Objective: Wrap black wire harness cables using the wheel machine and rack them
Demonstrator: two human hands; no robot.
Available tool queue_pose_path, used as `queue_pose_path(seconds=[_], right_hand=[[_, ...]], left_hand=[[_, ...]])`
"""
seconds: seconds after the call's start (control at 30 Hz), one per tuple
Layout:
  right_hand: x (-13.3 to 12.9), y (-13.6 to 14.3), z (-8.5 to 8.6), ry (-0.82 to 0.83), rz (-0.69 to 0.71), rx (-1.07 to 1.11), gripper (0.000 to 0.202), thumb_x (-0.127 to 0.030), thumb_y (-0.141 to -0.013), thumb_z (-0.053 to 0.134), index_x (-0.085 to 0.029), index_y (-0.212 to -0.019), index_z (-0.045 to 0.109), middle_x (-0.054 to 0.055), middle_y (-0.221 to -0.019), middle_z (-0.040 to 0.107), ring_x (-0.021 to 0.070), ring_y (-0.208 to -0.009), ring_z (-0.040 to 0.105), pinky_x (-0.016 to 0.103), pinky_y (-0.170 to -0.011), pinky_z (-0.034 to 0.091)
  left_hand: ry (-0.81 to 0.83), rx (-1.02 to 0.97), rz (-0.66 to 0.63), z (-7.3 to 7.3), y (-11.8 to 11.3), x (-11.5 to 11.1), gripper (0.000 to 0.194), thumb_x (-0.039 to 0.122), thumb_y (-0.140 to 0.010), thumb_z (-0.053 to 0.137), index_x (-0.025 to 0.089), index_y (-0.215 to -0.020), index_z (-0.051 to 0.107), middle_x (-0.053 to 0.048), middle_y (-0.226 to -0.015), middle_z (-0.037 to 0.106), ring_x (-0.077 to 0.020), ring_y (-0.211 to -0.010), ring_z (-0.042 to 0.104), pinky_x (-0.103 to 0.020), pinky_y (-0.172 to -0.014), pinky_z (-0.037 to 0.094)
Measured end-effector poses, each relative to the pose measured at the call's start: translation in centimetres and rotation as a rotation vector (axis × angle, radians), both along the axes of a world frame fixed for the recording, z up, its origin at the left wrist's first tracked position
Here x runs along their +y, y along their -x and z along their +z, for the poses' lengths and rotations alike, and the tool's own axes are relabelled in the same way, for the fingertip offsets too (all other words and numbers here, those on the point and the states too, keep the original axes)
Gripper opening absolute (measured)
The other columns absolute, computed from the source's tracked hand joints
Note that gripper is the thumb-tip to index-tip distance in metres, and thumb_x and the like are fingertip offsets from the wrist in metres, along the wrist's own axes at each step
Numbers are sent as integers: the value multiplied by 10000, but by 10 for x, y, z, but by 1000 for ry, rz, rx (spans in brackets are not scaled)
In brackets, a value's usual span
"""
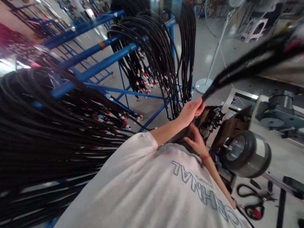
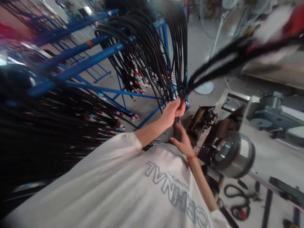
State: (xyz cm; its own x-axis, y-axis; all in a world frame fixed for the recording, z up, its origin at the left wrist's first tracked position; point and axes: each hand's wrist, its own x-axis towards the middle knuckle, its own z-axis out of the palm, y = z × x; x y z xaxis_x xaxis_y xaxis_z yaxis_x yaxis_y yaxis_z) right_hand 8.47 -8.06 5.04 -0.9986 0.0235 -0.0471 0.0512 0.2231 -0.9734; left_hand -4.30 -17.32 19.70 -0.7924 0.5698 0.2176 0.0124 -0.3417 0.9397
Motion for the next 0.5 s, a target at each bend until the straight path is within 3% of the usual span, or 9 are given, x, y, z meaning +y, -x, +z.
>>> queue_pose_path(seconds=[0.07, 0.13, 0.2, 0.23, 0.3, 0.37, 0.43, 0.5], right_hand=[[-42, 24, -30, -2, -4, -168, 557, -700, -775, 569, -170, -941, 616, 106, -896, 663, 256, -942, 612, 390, -905, 487], [-62, 55, -47, -55, 34, -351, 609, -773, -799, 409, -199, -638, 531, 64, -603, 565, 213, -679, 576, 362, -746, 502], [-58, 96, -41, -124, 69, -400, 656, -782, -831, 284, -228, -512, 430, 43, -485, 464, 183, -551, 510, 348, -667, 479], [-51, 121, -29, -151, 78, -374, 667, -770, -848, 250, -228, -502, 426, 44, -477, 455, 178, -529, 500, 346, -654, 472], [-37, 177, 12, -200, 15, -224, 661, -717, -889, 222, -205, -564, 485, 61, -547, 508, 191, -580, 540, 355, -677, 481], [-36, 230, 63, -306, -142, 23, 592, -662, -912, 297, -169, -747, 580, 102, -741, 601, 232, -765, 601, 398, -775, 493], [-61, 264, 109, -385, -197, 350, 508, -601, -911, 419, -141, -1027, 600, 156, -1050, 608, 277, -1054, 571, 468, -931, 453], [-110, 270, 144, -301, -24, 571, 485, -548, -942, 405, -156, -1186, 555, 157, -1229, 532, 280, -1222, 486, 484, -1022, 399]], left_hand=[[-185, -149, 88, 52, 36, 2, 556, 534, -1008, 333, 153, -622, 454, 84, -466, 212, -38, -379, 241, -187, -427, 191], [-356, -177, 190, 100, 73, -16, 498, 380, -1049, 224, 120, -752, 528, 69, -522, 326, -29, -413, 365, -149, -478, 257], [-487, -77, 404, 126, 99, -49, 441, 259, -1035, 161, 116, -928, 564, 44, -740, 532, -45, -668, 599, -161, -639, 394], [-529, -4, 500, 126, 105, -68, 396, 215, -1027, 182, 133, -1006, 569, 41, -881, 590, -55, -836, 636, -178, -726, 422], [-530, 173, 626, 101, 98, -105, 270, 170, -1016, 322, 174, -1065, 587, 42, -1045, 626, -58, -1001, 615, -178, -803, 432], [-364, 380, 655, 55, 73, -135, 146, 232, -981, 506, 178, -922, 628, 19, -912, 646, -82, -834, 624, -190, -700, 450], [-138, 515, 572, 8, 38, -160, 304, 371, -978, 522, 164, -774, 610, -10, -737, 618, -104, -668, 588, -222, -607, 448], [44, 550, 556, -27, 6, -181, 337, 359, -984, 502, 160, -728, 597, -30, -682, 605, -114, -627, 565, -243, -589, 448]])
